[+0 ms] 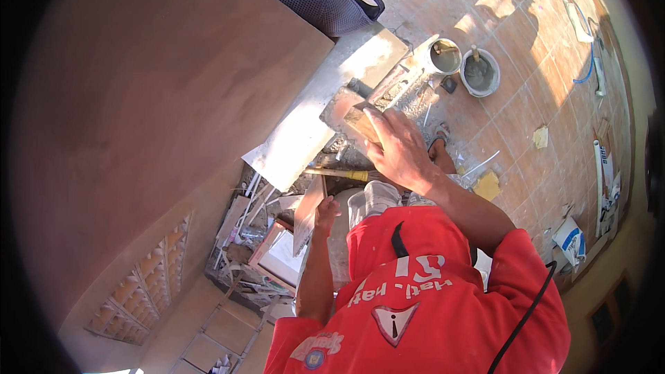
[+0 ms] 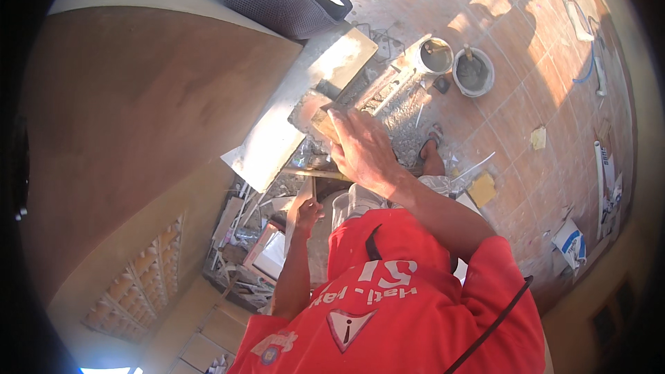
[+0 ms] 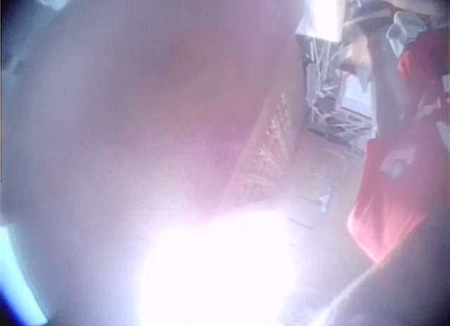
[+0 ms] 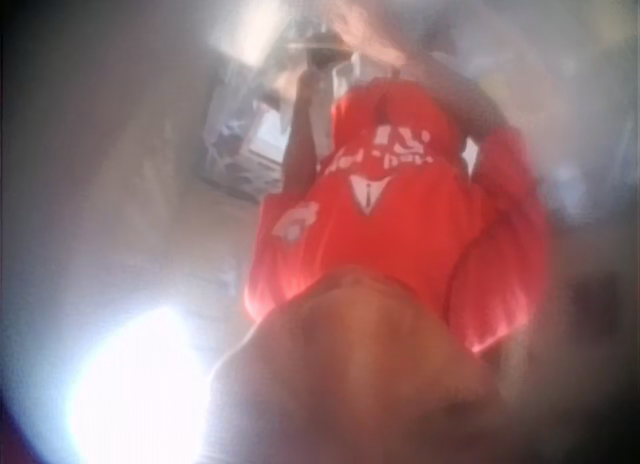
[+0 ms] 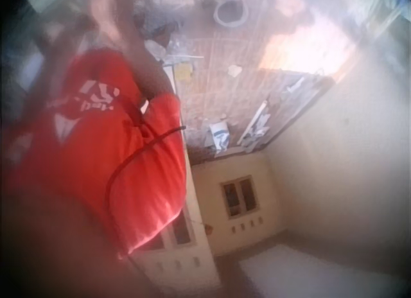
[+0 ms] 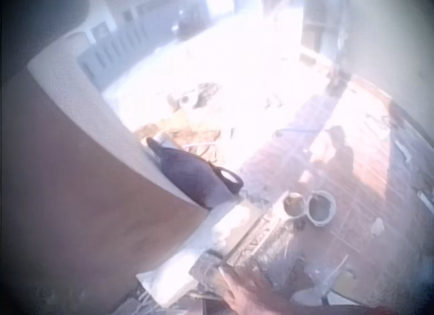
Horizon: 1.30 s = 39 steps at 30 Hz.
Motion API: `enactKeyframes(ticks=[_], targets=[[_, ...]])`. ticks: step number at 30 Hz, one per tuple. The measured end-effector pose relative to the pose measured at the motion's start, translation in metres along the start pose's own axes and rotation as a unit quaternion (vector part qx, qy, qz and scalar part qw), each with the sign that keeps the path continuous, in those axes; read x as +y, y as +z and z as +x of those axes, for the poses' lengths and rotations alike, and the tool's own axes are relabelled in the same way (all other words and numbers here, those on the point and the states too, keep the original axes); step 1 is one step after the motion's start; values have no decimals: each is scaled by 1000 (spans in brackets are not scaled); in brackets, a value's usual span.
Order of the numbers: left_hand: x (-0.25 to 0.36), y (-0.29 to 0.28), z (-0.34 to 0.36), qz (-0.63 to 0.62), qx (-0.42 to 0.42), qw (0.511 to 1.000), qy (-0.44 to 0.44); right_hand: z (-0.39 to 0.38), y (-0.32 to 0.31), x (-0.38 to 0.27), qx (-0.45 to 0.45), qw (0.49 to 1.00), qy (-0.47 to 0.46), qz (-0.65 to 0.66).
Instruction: The person scoops plaster from a bucket with a trowel and applies it to the edge of a wooden board. The person repeatedly smooths the plaster along the board's edge and occasionally wipes the trowel.
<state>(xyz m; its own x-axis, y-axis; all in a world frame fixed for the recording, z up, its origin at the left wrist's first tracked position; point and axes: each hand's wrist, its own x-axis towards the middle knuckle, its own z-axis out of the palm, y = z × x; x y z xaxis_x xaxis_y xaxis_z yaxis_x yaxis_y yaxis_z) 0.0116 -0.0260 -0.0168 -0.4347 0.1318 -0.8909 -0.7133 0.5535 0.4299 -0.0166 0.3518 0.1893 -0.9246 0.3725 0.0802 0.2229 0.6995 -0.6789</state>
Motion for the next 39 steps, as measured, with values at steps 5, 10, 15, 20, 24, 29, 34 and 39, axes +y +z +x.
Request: enactKeyframes(ticks=[5,10,15,20,24,29,34,39], targets=[[12,3,-3,10,3,1000,-5,24,-36,50,54,993,83,-61],[36,12,-5,91,-8,993,-78,8,0,16,-46,998,36,4],[41,5,-6,43,-9,999,5,20,-30,31,62,996,59,-31],[36,10,4,41,-12,999,-5,18,-4,39,32,999,28,-30],[28,13,10,28,-7,1000,-5,-12,-3,-4,-111,989,17,99],[40,18,-1,39,-16,999,-5,-26,-76,53,-5,854,231,465],[32,20,10,2,-6,1000,22,-45,-58,84,55,707,351,612],[53,24,-1,26,1,1000,17,-63,6,69,10,663,389,639]])
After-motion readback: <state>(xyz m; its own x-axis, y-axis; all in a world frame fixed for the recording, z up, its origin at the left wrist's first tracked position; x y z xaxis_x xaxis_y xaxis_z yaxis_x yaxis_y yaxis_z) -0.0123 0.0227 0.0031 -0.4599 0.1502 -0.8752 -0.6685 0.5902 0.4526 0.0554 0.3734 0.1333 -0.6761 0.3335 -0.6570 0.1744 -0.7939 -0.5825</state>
